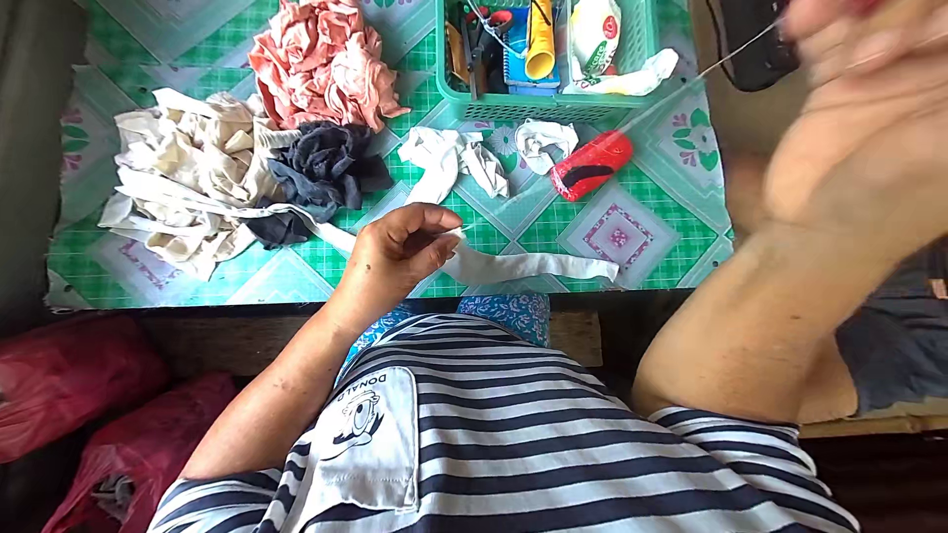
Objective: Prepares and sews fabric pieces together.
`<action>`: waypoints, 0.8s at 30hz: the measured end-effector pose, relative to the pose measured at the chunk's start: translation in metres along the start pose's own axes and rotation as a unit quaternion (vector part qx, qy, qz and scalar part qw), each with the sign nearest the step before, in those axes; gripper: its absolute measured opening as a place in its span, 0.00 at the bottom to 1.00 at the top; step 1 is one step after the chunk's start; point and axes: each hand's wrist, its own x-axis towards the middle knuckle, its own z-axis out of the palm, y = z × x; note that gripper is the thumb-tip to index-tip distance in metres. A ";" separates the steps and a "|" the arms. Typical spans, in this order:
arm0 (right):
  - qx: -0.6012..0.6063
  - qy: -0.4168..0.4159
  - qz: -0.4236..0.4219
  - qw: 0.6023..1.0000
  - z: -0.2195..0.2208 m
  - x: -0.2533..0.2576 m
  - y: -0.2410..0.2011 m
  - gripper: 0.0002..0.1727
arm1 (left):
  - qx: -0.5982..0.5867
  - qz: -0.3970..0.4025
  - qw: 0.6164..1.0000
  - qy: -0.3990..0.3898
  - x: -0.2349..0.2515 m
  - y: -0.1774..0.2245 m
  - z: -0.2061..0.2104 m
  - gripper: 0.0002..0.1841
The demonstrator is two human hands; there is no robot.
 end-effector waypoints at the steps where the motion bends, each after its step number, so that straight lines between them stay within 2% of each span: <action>1: -0.052 -0.060 0.014 0.997 0.006 -0.009 0.004 0.11 | 0.000 0.005 1.000 -0.004 0.001 0.000 0.001 0.12; 2: -0.096 -0.123 0.019 0.988 0.015 -0.020 0.011 0.12 | 0.006 0.014 1.000 -0.008 0.002 0.000 0.001 0.14; 4: -0.147 -0.238 0.019 0.960 0.041 -0.046 0.024 0.20 | 0.024 0.035 0.999 -0.008 0.004 0.002 0.003 0.16; 7: -0.130 -0.309 0.035 0.941 0.074 -0.078 0.041 0.24 | 0.046 0.056 0.997 0.007 0.006 0.010 0.004 0.18; 11: -0.142 -0.281 0.029 0.949 0.092 -0.092 0.047 0.09 | 0.082 0.091 0.992 0.022 0.007 0.010 0.002 0.19; 16: -0.076 -0.236 0.045 0.968 0.088 -0.090 0.049 0.06 | 0.128 0.093 0.987 0.042 0.005 -0.003 -0.005 0.17; 21: -0.047 -0.198 0.076 0.976 0.084 -0.090 0.047 0.04 | -0.042 0.092 0.994 0.030 0.005 -0.009 -0.005 0.13; 24: -0.032 -0.186 0.089 0.978 0.086 -0.092 0.043 0.03 | -0.093 0.098 0.990 0.025 0.007 -0.010 -0.001 0.14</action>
